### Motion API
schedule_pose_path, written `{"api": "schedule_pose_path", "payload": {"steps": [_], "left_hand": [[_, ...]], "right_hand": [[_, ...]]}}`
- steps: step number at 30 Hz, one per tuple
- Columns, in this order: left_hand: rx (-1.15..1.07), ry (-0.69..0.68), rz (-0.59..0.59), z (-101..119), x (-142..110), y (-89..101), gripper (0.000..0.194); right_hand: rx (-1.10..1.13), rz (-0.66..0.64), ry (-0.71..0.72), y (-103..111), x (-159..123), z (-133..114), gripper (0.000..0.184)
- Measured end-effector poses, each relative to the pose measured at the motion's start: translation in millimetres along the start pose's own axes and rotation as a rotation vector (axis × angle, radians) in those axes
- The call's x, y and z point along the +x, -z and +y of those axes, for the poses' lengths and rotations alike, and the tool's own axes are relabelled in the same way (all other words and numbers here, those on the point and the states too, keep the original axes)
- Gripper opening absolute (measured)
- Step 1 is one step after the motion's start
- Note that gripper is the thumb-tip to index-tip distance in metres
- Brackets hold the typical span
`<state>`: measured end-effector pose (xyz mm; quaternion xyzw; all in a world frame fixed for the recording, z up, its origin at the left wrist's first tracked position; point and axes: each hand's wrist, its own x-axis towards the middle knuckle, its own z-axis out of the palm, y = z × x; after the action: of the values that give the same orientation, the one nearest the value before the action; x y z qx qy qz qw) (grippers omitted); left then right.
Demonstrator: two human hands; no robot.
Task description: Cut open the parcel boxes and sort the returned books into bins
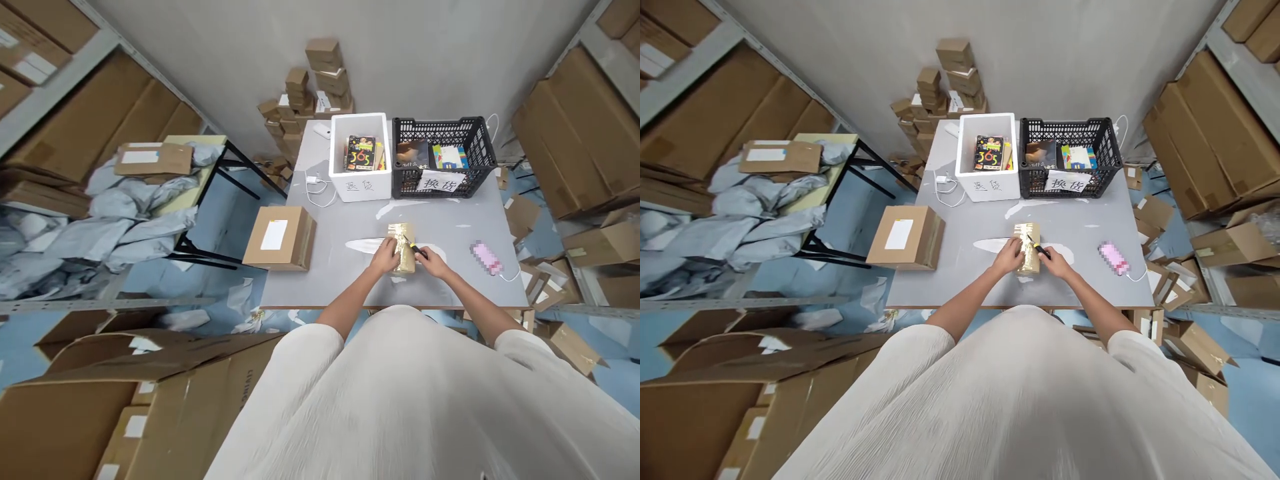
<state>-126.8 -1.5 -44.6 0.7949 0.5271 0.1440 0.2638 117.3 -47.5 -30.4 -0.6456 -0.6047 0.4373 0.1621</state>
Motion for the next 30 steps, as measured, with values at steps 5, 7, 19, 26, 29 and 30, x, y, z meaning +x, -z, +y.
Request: {"api": "schedule_pose_path", "payload": {"steps": [5, 7, 19, 26, 29, 30], "left_hand": [[0.149, 0.18, -0.051, 40.7, 12.7, -5.6, 0.073], [0.176, 0.23, -0.097, 58.7, 13.2, -12.2, 0.089], [0.296, -0.16, -0.393, 20.0, 3.9, 15.6, 0.115], [0.272, -0.141, -0.327, 20.7, -5.9, 12.0, 0.07], [0.274, -0.191, -0.318, 26.7, -8.3, 4.4, 0.057], [0.275, -0.207, -0.319, 27.9, -9.0, 2.4, 0.055]], "right_hand": [[0.212, 0.042, -0.046, -1.5, -0.7, 12.2, 0.043], [0.227, 0.11, -0.077, 5.3, 0.7, 19.2, 0.043], [0.278, 0.187, -0.174, 14.9, 2.2, 29.6, 0.047], [0.504, 0.002, -0.174, -1.9, -2.9, 11.2, 0.047], [0.566, -0.097, -0.206, 3.7, -11.1, 13.3, 0.044], [0.563, -0.116, -0.212, 6.8, -13.8, 15.6, 0.044]]}}
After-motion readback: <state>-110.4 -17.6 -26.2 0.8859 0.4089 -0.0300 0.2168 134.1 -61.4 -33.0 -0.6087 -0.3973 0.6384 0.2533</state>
